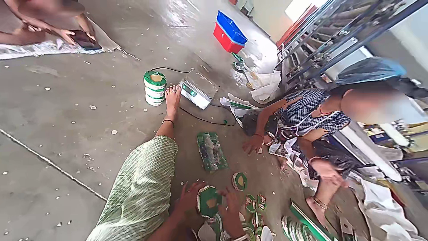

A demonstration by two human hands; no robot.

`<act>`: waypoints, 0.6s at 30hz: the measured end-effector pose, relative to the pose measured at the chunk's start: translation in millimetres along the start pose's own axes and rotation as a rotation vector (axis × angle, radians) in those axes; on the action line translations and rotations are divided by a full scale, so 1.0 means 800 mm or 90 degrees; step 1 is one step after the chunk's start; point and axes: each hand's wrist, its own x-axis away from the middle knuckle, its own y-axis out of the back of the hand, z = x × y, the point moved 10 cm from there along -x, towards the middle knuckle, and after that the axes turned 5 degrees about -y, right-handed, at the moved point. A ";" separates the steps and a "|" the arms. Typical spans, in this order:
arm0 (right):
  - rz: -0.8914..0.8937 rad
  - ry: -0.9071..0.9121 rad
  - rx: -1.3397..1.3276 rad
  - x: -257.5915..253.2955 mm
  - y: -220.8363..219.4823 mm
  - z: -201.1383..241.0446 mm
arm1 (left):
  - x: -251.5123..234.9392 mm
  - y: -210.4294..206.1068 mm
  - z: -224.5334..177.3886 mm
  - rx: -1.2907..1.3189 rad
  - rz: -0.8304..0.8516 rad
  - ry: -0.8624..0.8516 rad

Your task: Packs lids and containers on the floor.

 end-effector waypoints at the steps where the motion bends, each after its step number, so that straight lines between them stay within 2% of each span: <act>1: -0.029 -0.014 0.029 0.013 -0.007 0.000 | -0.001 0.000 0.000 -0.010 0.003 0.000; 4: -0.117 -0.030 0.182 0.029 -0.035 0.005 | -0.002 0.000 -0.002 -0.016 0.016 0.012; 6: -0.110 -0.024 0.241 0.040 -0.059 0.023 | -0.004 0.000 -0.005 -0.019 0.043 0.034; 8: -0.096 0.010 0.292 0.062 -0.074 0.044 | -0.004 0.001 -0.003 -0.008 0.021 0.040; 11: -0.118 0.006 0.275 0.070 -0.054 0.046 | -0.005 0.004 -0.003 -0.017 0.033 0.027; 15: -0.146 -0.033 0.291 0.033 -0.042 0.011 | -0.002 -0.001 -0.004 -0.023 0.039 0.022; 18: -0.069 -0.028 0.303 0.046 -0.065 0.024 | -0.005 0.002 -0.001 -0.020 0.031 0.023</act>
